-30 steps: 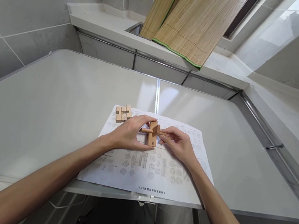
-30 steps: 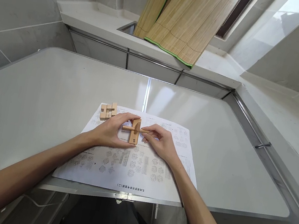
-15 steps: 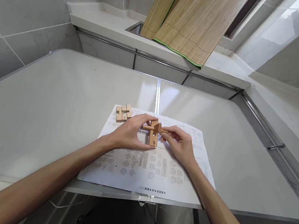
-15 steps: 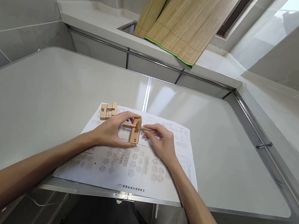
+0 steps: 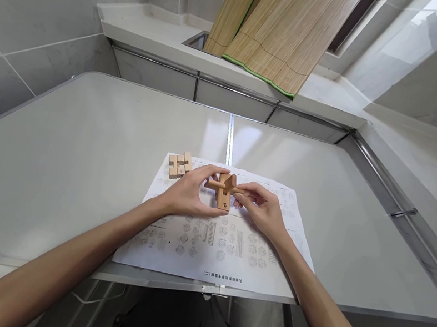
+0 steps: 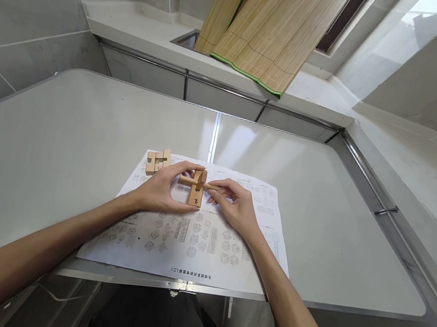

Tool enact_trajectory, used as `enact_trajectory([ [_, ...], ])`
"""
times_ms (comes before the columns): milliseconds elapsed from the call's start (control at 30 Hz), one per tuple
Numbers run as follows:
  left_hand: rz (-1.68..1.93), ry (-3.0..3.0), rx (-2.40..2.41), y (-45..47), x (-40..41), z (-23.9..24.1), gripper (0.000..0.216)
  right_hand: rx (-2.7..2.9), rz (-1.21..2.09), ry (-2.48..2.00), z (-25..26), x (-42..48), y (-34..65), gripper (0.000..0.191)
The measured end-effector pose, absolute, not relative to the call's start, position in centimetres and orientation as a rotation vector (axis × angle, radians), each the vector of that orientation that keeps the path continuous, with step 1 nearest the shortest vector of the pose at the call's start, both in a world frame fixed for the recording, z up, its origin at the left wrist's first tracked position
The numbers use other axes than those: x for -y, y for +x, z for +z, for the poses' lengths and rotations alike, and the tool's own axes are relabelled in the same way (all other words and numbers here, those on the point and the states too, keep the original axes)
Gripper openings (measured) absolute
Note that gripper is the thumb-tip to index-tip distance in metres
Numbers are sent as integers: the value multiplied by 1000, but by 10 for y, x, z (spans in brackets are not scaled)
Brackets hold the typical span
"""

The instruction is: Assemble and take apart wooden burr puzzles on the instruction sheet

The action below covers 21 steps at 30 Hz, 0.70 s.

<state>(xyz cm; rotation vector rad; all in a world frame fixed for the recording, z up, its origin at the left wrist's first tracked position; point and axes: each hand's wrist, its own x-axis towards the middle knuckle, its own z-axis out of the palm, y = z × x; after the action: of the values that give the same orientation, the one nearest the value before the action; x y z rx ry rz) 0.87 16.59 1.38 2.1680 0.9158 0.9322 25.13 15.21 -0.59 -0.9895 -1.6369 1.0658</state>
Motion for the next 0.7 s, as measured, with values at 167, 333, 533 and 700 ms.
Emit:
enact_trajectory([
  [167,929,2142,-948,10,-163,16,83,1598,1245,-927,-6,-153,254,22],
  [333,981,2125,-885,13,-160,18,89,1588,1362,-906,-5,-151,251,25],
  [533,995,2069,-729,14,-160,16,85,1680,1357,-971,-5,-149,247,26],
  [700,939,1959,-754,16,-157,15,81,1676,1387,-921,-8,-151,249,24],
])
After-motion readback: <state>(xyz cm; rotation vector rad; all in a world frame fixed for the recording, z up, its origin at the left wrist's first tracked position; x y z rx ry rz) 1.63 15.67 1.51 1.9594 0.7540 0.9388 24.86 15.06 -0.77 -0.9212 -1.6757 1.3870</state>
